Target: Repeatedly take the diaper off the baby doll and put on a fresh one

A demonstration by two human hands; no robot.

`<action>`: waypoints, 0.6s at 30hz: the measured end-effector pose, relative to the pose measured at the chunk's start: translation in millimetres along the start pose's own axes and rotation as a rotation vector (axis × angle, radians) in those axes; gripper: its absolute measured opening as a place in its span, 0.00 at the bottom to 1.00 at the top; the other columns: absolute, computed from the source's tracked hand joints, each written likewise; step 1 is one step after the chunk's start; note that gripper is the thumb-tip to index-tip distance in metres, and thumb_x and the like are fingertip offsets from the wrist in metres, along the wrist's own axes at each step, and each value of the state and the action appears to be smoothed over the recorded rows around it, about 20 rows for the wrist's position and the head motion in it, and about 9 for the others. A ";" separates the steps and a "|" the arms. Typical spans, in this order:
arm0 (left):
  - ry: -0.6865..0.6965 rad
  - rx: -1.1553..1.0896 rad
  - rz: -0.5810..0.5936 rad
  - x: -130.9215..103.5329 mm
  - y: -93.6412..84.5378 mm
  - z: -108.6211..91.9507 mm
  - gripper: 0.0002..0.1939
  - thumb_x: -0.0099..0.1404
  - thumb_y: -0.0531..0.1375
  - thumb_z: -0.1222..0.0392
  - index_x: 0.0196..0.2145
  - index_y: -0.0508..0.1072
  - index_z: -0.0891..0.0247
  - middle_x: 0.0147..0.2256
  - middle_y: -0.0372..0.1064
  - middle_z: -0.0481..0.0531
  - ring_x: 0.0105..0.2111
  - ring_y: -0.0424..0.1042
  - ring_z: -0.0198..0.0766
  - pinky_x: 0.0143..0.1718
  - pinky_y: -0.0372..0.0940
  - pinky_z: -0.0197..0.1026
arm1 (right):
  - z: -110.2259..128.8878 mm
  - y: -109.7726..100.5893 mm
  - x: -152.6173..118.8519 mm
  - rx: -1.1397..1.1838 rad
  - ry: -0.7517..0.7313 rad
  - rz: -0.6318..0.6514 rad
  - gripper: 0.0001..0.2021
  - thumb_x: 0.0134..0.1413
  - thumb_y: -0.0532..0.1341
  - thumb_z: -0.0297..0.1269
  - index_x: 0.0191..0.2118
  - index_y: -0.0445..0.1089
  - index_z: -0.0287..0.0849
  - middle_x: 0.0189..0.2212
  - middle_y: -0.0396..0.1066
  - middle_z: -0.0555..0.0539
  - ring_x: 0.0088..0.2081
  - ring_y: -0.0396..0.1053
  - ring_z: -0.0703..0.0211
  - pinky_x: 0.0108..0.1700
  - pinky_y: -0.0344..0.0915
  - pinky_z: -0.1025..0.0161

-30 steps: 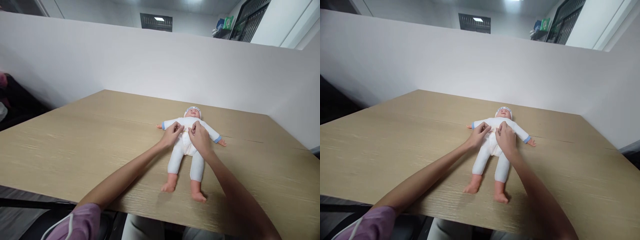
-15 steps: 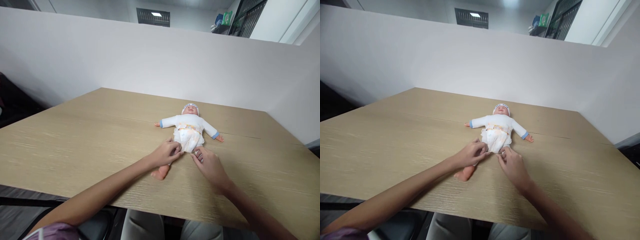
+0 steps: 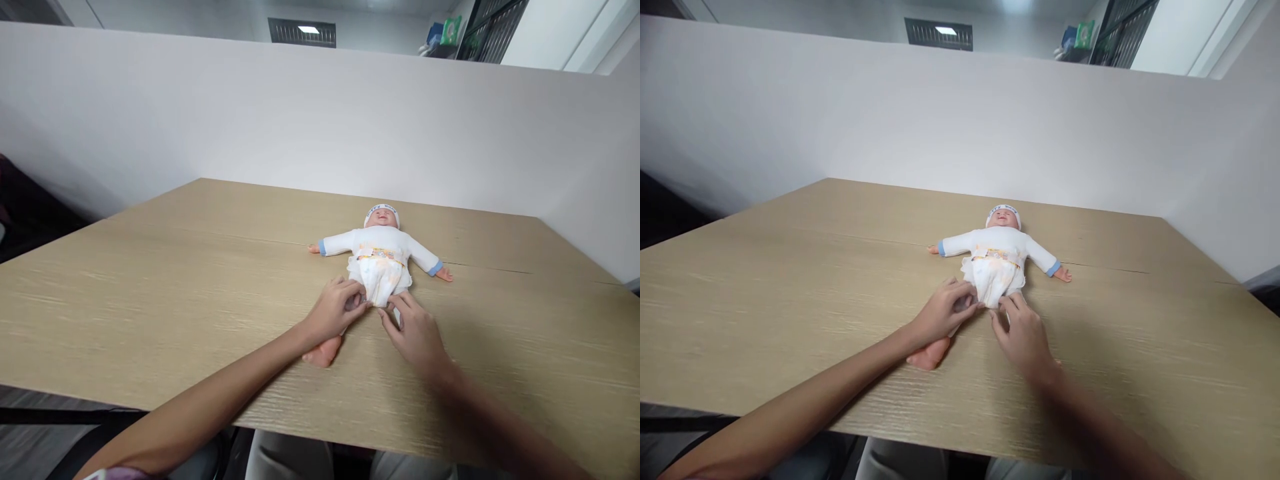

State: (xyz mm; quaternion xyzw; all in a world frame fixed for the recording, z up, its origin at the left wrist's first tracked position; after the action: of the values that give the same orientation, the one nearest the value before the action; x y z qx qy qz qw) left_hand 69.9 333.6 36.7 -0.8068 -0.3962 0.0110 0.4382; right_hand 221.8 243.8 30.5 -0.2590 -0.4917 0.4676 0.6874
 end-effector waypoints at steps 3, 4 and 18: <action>0.071 -0.005 -0.059 -0.2 -4.4 -4.0 0.08 0.76 0.63 0.55 0.39 0.75 0.60 0.46 0.75 0.54 0.47 0.70 0.47 0.51 0.63 0.48 | 2.2 -0.1 -1.9 -0.002 0.009 -0.003 0.06 0.71 0.62 0.39 0.44 0.75 0.44 0.42 0.75 0.48 0.33 0.73 0.60 0.34 0.60 0.62; 0.090 -0.014 -0.076 -0.3 -5.4 -5.0 0.07 0.76 0.63 0.56 0.40 0.75 0.60 0.50 0.74 0.55 0.50 0.70 0.47 0.53 0.64 0.49 | 2.5 0.2 -2.5 0.000 0.014 0.001 0.06 0.71 0.61 0.39 0.45 0.75 0.44 0.44 0.75 0.47 0.36 0.75 0.59 0.36 0.62 0.62; 0.123 -0.017 -0.090 -0.9 -7.1 -7.8 0.05 0.76 0.61 0.57 0.44 0.75 0.60 0.56 0.75 0.56 0.53 0.71 0.49 0.56 0.64 0.51 | 3.1 3.1 -4.2 0.138 0.017 0.013 0.11 0.73 0.59 0.40 0.53 0.73 0.44 0.56 0.76 0.40 0.55 0.75 0.47 0.55 0.69 0.54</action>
State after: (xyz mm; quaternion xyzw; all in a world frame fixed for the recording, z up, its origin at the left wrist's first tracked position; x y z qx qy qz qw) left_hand 67.6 329.7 46.3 -0.7910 -0.4044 -0.0614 0.4549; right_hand 217.4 241.0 27.3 -0.2179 -0.4509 0.5025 0.7048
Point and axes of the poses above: each hand's wrist, its own x-axis towards the middle knuckle, its own y-axis out of the palm, z = x × y, the point moved 8 cm from there along x, towards the middle knuckle
